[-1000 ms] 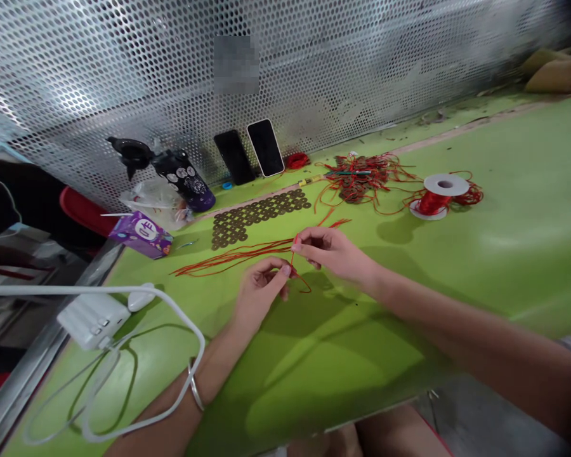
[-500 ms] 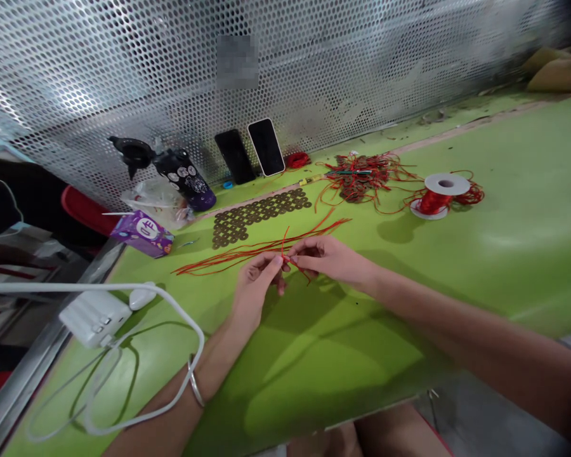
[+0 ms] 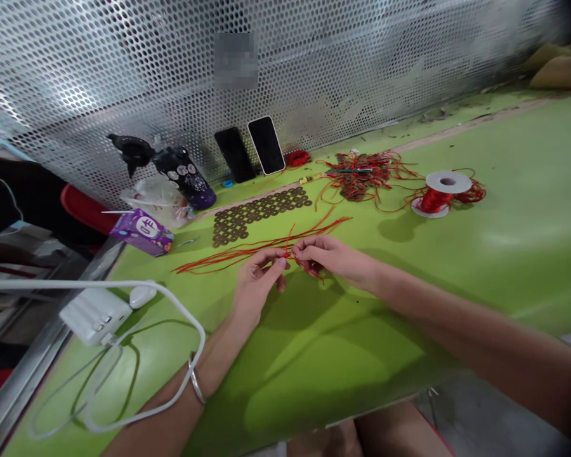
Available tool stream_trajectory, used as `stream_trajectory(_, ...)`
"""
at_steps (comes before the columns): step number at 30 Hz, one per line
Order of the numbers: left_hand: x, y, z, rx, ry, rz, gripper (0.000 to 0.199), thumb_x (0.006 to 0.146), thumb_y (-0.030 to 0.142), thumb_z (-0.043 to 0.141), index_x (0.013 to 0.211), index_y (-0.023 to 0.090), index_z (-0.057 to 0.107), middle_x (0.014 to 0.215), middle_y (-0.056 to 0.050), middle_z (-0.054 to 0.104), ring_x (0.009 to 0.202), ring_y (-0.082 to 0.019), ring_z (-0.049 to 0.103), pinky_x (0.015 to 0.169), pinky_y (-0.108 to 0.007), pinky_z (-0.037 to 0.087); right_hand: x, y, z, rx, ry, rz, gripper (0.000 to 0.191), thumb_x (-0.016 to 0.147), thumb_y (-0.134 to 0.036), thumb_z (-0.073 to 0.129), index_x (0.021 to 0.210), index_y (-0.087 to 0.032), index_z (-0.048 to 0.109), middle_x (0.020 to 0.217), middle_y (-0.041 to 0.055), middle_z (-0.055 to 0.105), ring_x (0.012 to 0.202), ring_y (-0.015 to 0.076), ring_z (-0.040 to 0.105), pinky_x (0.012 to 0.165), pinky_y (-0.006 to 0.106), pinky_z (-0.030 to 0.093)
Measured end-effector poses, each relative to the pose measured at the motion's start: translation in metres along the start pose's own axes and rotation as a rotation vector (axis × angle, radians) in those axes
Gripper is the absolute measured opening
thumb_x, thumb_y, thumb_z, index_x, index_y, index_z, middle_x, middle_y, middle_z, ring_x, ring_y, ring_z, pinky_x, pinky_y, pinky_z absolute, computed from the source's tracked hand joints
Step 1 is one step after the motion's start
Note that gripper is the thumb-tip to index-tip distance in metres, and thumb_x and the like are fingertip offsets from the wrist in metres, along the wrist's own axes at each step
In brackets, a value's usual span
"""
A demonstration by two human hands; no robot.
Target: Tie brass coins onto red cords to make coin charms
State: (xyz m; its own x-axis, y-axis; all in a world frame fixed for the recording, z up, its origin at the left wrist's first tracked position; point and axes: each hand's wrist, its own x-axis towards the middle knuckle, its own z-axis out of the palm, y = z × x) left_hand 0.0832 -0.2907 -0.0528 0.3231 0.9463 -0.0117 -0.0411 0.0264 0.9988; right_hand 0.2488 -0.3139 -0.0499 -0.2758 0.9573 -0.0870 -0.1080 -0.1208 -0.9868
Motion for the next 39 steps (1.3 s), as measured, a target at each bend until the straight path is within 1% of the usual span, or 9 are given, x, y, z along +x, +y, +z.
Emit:
stream_trajectory(5, -0.0001, 0.0016, 0.0010, 0.035, 0.021, 0.009, 0.021, 0.066, 0.031, 0.073, 0.076, 0.016, 0.063, 0.065, 0.003, 0.059, 0.038, -0.004, 0.047, 0.037, -0.018, 0.038, 0.0011, 0.0012, 0.0002, -0.022, 0.026, -0.002, 0.017, 0.082, -0.029, 0.048, 0.069, -0.019, 0.047, 0.057, -0.0054, 0.044, 0.047, 0.0071, 0.041, 0.044, 0.021, 0.032)
stream_trajectory(10, -0.0027, 0.0029, 0.0031, 0.085, -0.011, 0.020, 0.017, 0.068, 0.029, 0.071, 0.074, 0.016, 0.061, 0.065, 0.005, 0.056, 0.039, -0.004, 0.046, 0.038, -0.017, 0.039, 0.0006, 0.0013, 0.0027, -0.113, 0.046, -0.136, 0.023, 0.081, -0.040, 0.060, 0.081, -0.018, 0.052, 0.071, -0.0027, 0.054, 0.055, 0.0074, 0.048, 0.049, 0.021, 0.039)
stream_trajectory(14, -0.0039, 0.0011, 0.0016, 0.139, -0.047, 0.038, 0.016, 0.071, 0.029, 0.069, 0.073, 0.017, 0.060, 0.068, 0.003, 0.057, 0.042, -0.005, 0.048, 0.040, -0.017, 0.040, -0.0011, 0.0017, 0.0050, -0.119, 0.024, -0.160, 0.019, 0.083, -0.034, 0.060, 0.081, -0.017, 0.053, 0.075, -0.0012, 0.059, 0.058, 0.0077, 0.054, 0.054, 0.021, 0.045)
stream_trajectory(19, -0.0029, -0.0015, -0.0009, 0.129, -0.058, 0.057, 0.017, 0.071, 0.030, 0.069, 0.072, 0.017, 0.059, 0.068, 0.003, 0.058, 0.042, -0.005, 0.047, 0.040, -0.017, 0.041, -0.0009, 0.0019, 0.0048, -0.093, 0.091, -0.161, 0.016, 0.083, -0.031, 0.060, 0.079, -0.017, 0.052, 0.071, -0.0023, 0.058, 0.055, 0.0083, 0.056, 0.055, 0.022, 0.048)
stream_trajectory(24, -0.0033, -0.0005, 0.0006, 0.096, -0.026, 0.065, 0.018, 0.069, 0.030, 0.071, 0.069, 0.017, 0.058, 0.063, 0.004, 0.055, 0.042, -0.005, 0.046, 0.040, -0.017, 0.040, 0.0008, -0.0006, 0.0032, -0.064, 0.157, -0.172, 0.025, 0.078, -0.039, 0.064, 0.078, -0.017, 0.052, 0.069, -0.0033, 0.056, 0.053, 0.0076, 0.055, 0.054, 0.022, 0.048)
stream_trajectory(30, -0.0040, 0.0024, 0.0017, 0.090, -0.035, 0.047, 0.018, 0.069, 0.029, 0.072, 0.070, 0.017, 0.059, 0.067, 0.004, 0.055, 0.044, -0.005, 0.049, 0.041, -0.018, 0.042, -0.0009, -0.0029, 0.0043, -0.078, 0.156, -0.185, 0.019, 0.080, -0.034, 0.062, 0.079, -0.017, 0.054, 0.071, -0.0023, 0.058, 0.055, 0.0074, 0.055, 0.055, 0.021, 0.046)
stream_trajectory(32, -0.0030, 0.0020, 0.0008, 0.066, -0.040, 0.040, 0.019, 0.070, 0.031, 0.072, 0.071, 0.017, 0.059, 0.069, 0.004, 0.055, 0.045, -0.005, 0.049, 0.041, -0.018, 0.041, -0.0008, -0.0021, 0.0040, -0.111, 0.135, -0.189, 0.017, 0.080, -0.032, 0.062, 0.081, -0.016, 0.056, 0.075, -0.0008, 0.060, 0.058, 0.0076, 0.055, 0.056, 0.021, 0.045)
stream_trajectory(35, -0.0017, 0.0007, -0.0001, 0.052, -0.037, 0.032, 0.021, 0.070, 0.033, 0.072, 0.072, 0.017, 0.060, 0.071, 0.003, 0.056, 0.045, -0.005, 0.049, 0.041, -0.018, 0.041, 0.0002, 0.0002, 0.0024, -0.159, 0.063, -0.144, 0.014, 0.081, -0.029, 0.060, 0.085, -0.016, 0.060, 0.083, 0.0012, 0.063, 0.061, 0.0080, 0.056, 0.056, 0.021, 0.044)
stream_trajectory(39, -0.0021, -0.0010, 0.0006, 0.069, -0.041, 0.054, 0.020, 0.071, 0.032, 0.072, 0.070, 0.018, 0.059, 0.070, 0.004, 0.056, 0.043, -0.004, 0.048, 0.040, -0.017, 0.040, 0.0010, 0.0023, 0.0002, -0.173, 0.055, -0.102, 0.015, 0.081, -0.030, 0.060, 0.082, -0.016, 0.062, 0.073, -0.0001, 0.062, 0.059, 0.0087, 0.054, 0.055, 0.021, 0.042)
